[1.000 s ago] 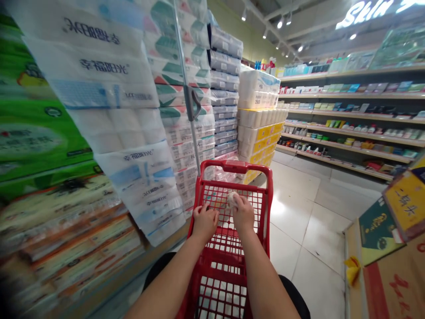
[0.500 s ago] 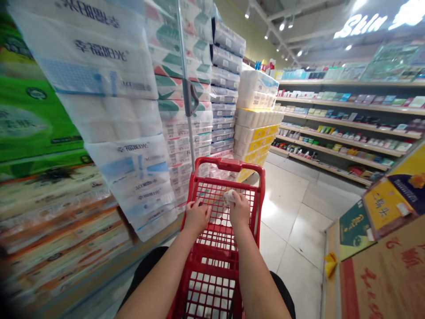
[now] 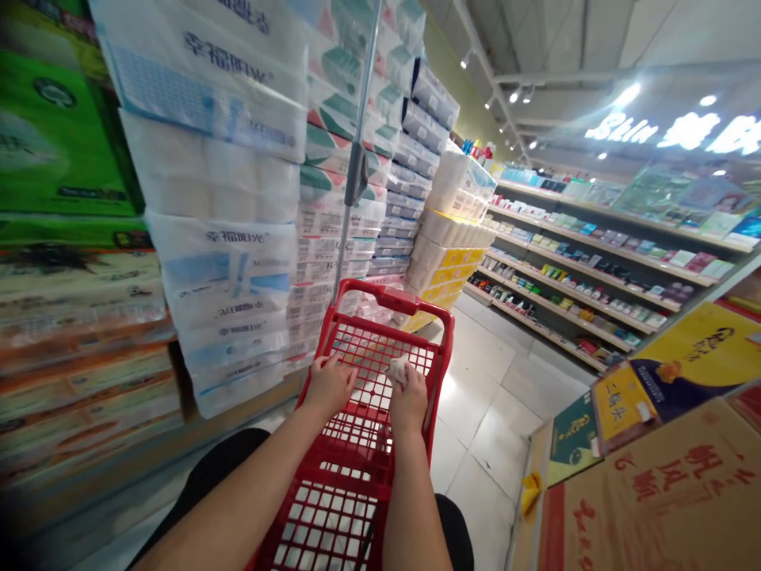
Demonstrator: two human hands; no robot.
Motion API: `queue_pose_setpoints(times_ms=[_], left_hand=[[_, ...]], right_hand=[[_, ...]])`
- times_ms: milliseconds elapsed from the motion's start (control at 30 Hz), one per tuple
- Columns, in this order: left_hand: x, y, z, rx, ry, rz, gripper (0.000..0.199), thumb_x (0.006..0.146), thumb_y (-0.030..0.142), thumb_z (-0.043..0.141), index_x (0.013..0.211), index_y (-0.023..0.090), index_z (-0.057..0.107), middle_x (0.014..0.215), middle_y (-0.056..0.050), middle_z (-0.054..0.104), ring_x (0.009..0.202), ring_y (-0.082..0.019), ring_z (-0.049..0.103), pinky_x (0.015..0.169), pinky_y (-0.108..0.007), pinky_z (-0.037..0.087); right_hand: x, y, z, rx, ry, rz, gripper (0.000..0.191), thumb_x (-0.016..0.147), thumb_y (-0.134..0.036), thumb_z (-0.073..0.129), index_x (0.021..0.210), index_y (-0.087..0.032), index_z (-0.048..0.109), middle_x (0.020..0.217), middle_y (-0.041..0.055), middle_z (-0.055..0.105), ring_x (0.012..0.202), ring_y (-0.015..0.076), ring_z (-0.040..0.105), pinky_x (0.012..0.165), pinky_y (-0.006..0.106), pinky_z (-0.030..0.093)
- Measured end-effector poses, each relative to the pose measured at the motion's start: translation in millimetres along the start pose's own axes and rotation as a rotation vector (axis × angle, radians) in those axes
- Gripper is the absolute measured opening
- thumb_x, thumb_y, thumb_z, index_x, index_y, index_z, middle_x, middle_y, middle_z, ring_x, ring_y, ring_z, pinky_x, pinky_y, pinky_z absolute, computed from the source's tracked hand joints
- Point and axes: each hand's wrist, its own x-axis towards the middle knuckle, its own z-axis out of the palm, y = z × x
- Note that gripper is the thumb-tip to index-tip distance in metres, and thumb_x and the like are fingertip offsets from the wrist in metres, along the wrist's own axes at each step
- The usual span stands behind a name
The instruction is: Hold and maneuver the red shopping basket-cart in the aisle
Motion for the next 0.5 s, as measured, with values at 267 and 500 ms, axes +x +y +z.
queue_pose_setpoints(times_ms=[267, 500], left_hand=[[0.5, 3.1, 3.3, 0.026, -0.016, 0.006, 0.034, 0.091, 0.028, 0.041, 0.072, 0.021, 0.069, 0.084, -0.008, 0.074, 0.115, -0.029, 0.052, 0.098, -0.05, 0.027], [1.6, 3.3, 8.4, 0.097, -0.004, -0.007, 0.034, 0.091, 0.027, 0.039, 0.077, 0.021, 0.069, 0.086, -0.01, 0.073, 0.117, -0.029, 0.05, 0.096, -0.05, 0.028]], right_hand=[[7.0, 2.3, 4.5, -0.002, -0.035, -0.074, 0.041, 0.08, -0.014, 0.049, 0.119, -0.021, 0.06, 0.113, 0.0096, 0.061, 0.102, 0.0226, 0.058, 0.085, 0.032, 0.046], [5.4, 3.2, 12.9, 0.009, -0.116, -0.126, 0.044, 0.079, -0.013, 0.052, 0.121, -0.026, 0.059, 0.114, 0.0064, 0.059, 0.095, 0.0196, 0.059, 0.078, 0.028, 0.047]])
